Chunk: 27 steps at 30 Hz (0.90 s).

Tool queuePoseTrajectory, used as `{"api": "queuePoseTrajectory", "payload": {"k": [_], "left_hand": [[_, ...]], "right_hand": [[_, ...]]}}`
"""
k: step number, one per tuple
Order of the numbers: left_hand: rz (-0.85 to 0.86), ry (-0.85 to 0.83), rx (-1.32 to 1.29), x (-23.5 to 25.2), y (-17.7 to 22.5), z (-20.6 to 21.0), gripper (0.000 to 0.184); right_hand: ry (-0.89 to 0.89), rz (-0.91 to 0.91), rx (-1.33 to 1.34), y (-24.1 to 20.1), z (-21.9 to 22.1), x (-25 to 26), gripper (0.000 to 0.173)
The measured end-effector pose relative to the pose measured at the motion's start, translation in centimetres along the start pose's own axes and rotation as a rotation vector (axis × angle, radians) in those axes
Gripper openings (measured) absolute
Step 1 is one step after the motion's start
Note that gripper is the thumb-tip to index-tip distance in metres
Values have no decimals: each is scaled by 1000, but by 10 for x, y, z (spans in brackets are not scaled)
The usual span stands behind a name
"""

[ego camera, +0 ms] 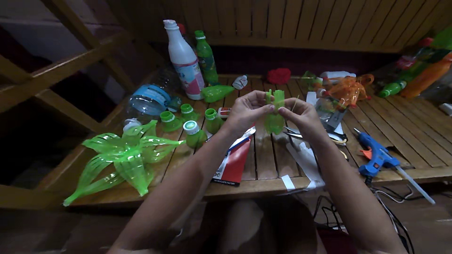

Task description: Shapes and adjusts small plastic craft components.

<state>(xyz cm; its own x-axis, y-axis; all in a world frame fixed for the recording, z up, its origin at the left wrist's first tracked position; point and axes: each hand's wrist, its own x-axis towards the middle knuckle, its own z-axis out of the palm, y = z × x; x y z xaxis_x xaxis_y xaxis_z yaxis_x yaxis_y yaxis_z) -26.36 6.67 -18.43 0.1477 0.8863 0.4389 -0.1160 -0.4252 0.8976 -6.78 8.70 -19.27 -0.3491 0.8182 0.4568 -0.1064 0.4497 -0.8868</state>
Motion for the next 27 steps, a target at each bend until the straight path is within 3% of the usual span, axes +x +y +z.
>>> {"api": "queuePoseTrajectory", "payload": {"k": [6, 12, 19, 24, 27], "left_hand": [[-14, 55, 58, -1, 4, 3, 30], [33, 67, 121, -2, 2, 6, 21], [76, 117, 56, -3, 5, 11, 23], [24, 116, 68, -3, 8, 10, 15], [-26, 78, 56, -1, 6, 4, 21]], "right_hand": [[8, 39, 39, 0, 3, 0, 11], [54, 53, 71, 5, 6, 3, 7], [85, 0, 104, 5, 4, 4, 5], [82, -10, 44, 4, 5, 3, 4], [56, -7, 18, 5, 4, 3, 3]]}}
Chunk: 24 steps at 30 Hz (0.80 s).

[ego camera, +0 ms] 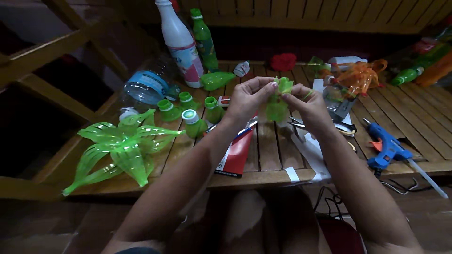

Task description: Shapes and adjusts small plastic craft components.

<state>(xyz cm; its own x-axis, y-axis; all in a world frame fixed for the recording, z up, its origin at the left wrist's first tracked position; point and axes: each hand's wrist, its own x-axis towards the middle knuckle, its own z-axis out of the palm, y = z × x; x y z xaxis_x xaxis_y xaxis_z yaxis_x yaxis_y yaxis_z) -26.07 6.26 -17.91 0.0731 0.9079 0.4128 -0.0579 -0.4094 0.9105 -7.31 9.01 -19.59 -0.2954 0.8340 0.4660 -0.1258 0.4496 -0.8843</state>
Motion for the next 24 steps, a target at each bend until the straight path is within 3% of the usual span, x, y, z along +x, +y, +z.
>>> {"api": "queuePoseTrajectory", "payload": {"k": [7, 14, 24], "left_hand": [[-18, -15, -21, 0, 2, -4, 13], [130, 21, 65, -1, -3, 0, 9], [118, 56, 68, 1, -8, 3, 11]], "right_hand": [[-40, 30, -48, -3, 0, -2, 3], [-40, 39, -41, -1, 1, -2, 3], [-18, 52, -49, 2, 2, 0, 3]]}}
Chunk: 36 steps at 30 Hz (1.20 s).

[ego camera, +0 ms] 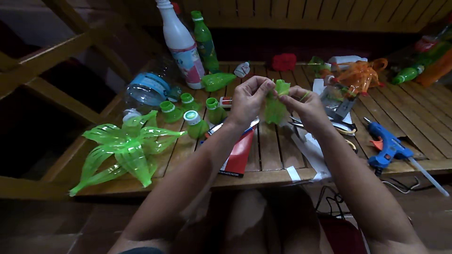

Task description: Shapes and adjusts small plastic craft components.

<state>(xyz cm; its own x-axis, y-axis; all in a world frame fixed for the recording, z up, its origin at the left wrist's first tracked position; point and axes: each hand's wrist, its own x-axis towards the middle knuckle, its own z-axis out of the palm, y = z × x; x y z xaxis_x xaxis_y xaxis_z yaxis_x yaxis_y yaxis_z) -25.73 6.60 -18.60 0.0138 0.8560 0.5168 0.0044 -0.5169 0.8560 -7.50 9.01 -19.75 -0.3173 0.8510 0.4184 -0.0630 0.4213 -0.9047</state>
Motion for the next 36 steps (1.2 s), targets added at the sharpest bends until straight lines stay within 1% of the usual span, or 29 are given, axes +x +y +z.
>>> {"api": "queuePoseTrajectory", "payload": {"k": [7, 10, 15, 19, 22, 25, 30, 36], "left_hand": [[-51, 34, -44, 1, 2, 1, 10], [-7, 54, -16, 0, 2, 1, 12], [75, 4, 38, 1, 2, -1, 29], [95, -4, 22, 3, 3, -3, 26], [-16, -43, -86, 4, 4, -5, 25], [-140, -85, -191, 5, 6, -10, 33], [-253, -81, -263, 5, 9, -9, 35], [-308, -111, -292, 9, 3, -12, 48]], "right_hand": [[-3, -7, 17, -1, -1, 0, 3], [0, -2, 24, -1, -1, 0, 4], [14, -12, 6, 0, -2, 0, 4], [20, -24, -8, -1, -2, 0, 4], [-32, -108, -109, 0, -2, -1, 6], [-51, -201, -187, 0, -1, -3, 8], [-56, -211, -186, 0, -3, -2, 7], [-42, -211, -190, -2, -4, -1, 7]]}}
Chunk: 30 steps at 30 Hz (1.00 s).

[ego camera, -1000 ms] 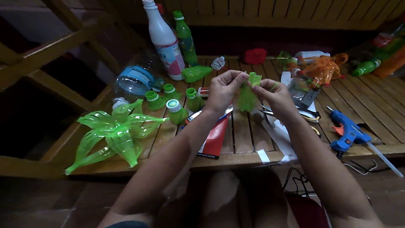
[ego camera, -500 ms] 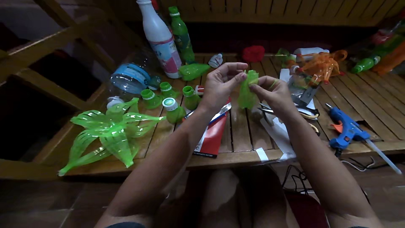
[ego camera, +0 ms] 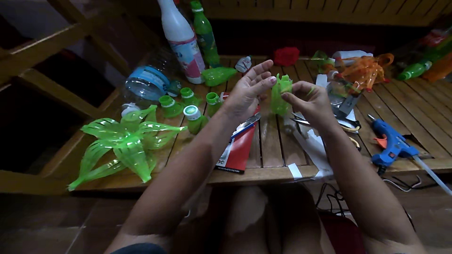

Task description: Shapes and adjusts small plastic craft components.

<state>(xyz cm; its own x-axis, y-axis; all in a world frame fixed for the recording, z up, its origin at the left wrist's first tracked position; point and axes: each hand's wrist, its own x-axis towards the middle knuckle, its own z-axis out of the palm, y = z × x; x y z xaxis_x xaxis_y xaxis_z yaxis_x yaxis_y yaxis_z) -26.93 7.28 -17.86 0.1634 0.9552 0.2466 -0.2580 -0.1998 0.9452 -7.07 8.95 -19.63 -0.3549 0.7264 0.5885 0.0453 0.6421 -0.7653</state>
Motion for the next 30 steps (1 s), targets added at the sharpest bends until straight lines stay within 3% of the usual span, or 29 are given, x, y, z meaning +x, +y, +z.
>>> {"api": "queuePoseTrajectory", "payload": {"k": [12, 20, 23, 26, 30], "left_hand": [[-42, -148, -59, 1, -3, -2, 72], [-8, -276, -160, 2, -6, -1, 78], [11, -241, -238, 2, -5, -2, 80], [48, -309, -275, 1, -1, -7, 114], [126, -468, -337, 0, -2, -13, 133]], "right_hand": [[29, -72, -67, 2, -2, 0, 9], [73, -308, -476, 2, -3, -1, 17], [96, -319, -523, 2, -3, -1, 17], [131, -257, -422, 1, -6, 0, 19], [166, -22, -91, -7, -9, 1, 12]]}}
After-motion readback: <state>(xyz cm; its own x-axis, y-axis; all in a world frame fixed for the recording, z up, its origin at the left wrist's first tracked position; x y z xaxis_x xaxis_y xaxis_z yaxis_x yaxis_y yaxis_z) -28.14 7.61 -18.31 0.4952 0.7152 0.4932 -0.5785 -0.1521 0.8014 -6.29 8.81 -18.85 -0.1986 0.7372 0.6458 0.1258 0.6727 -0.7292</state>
